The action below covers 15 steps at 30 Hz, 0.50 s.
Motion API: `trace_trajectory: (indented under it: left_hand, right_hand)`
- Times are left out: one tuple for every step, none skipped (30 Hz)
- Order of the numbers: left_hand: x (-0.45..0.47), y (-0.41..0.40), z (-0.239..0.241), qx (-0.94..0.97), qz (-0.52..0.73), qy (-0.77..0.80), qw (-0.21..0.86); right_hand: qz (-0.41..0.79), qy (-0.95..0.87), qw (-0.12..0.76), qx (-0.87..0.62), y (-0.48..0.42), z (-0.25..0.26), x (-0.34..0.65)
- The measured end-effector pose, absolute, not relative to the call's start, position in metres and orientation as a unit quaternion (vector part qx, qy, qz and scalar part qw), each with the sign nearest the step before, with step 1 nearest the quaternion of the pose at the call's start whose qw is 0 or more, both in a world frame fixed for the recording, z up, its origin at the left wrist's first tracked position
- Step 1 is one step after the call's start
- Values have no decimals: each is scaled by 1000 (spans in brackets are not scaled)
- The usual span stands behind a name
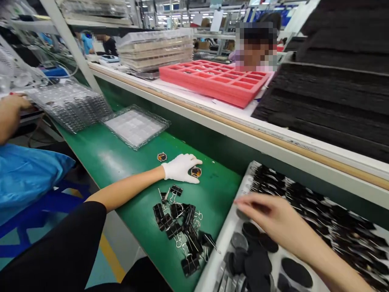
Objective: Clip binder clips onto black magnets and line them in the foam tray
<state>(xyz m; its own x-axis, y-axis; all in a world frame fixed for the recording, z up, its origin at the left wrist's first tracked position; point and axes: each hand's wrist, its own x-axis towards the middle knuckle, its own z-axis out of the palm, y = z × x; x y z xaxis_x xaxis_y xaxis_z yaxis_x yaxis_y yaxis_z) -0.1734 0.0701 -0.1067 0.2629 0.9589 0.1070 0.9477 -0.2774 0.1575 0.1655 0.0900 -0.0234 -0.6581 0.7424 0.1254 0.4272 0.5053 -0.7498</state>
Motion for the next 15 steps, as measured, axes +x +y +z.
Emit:
trace_trajectory:
  left_hand:
    - [-174,70,-107,793,91,602,33]
    - [-175,71,-106,792,90,602,35]
    - [-175,71,-106,794,89,600,36]
    - [-175,72,-105,797,90,597,36]
    - [-175,73,-105,799,90,594,35]
    - [-175,74,-105,800,90,592,31]
    - [-175,74,-104,801,88,591,25]
    - [-175,75,-104,801,86,591,20]
    - [-175,75,-104,802,84,592,15]
    - [-175,75,-104,802,81,592,12]
    - [-175,75,-104,803,78,591,9]
    - [-175,75,-104,804,76,590,7]
    - [-175,75,-104,805,73,589,5]
    - [-175,74,-104,805,72,588,4]
    - [-175,74,-104,807,70,586,4]
  right_hand:
    - [403,-816,198,-364,95,-27,150]
    - [431,-789,205,-386,101,-32,132]
    - [443,-764,233,-407,107,-38,113]
    - [458,-740,253,-422,115,-44,93]
    - [484,-718,255,-431,121,-50,75]
    - [510,-691,255,-443,128,-57,59]
    - [535,-668,253,-451,133,-64,45]
    - [555,-650,247,-457,137,-70,34]
    - [568,-638,242,-460,140,-76,26]
    - [575,-633,235,-461,141,-81,20]
    - [577,-635,227,-461,142,-86,16]
    - [576,-638,219,-461,143,-90,13]
    - [576,-641,212,-462,144,-93,11]
    - [567,-649,205,-464,144,-95,10]
    - [546,-667,196,-468,146,-97,9]
